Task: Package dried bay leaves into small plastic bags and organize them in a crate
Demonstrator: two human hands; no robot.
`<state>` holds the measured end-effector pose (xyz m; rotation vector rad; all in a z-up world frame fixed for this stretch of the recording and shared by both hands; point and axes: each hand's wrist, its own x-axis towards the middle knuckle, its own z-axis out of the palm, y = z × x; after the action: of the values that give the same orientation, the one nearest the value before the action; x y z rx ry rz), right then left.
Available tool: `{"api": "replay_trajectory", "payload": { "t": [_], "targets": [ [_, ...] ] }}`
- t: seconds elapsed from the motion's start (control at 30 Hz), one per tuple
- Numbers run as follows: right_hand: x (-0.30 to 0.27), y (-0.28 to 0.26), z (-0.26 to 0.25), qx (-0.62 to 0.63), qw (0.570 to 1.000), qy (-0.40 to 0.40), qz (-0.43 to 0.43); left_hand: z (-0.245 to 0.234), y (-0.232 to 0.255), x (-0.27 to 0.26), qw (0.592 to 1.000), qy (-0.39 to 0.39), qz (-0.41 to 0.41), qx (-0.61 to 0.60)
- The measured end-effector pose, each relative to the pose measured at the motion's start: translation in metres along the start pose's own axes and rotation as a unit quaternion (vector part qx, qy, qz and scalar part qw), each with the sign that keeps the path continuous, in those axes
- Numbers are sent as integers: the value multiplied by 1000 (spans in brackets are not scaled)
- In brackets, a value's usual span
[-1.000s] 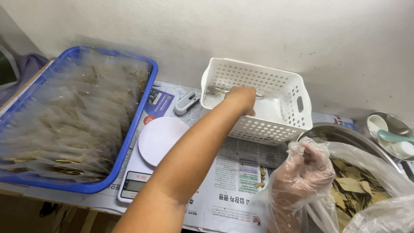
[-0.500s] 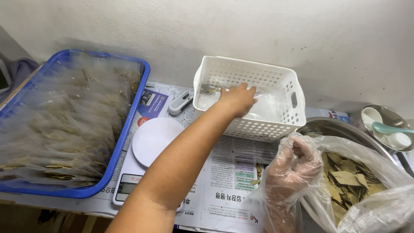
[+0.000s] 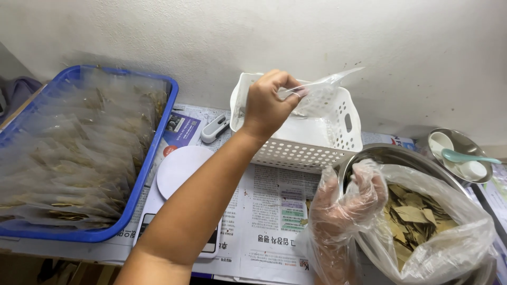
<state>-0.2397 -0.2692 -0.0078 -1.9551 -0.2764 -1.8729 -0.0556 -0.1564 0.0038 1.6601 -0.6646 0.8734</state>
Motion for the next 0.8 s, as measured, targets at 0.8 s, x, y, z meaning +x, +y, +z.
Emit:
{"api": "replay_trajectory", "payload": {
  "t": [0.8],
  "targets": [
    [6,-48,-43,323,840,-315,299,-82,101,-158,842,-78,-403,-350]
  ]
}}
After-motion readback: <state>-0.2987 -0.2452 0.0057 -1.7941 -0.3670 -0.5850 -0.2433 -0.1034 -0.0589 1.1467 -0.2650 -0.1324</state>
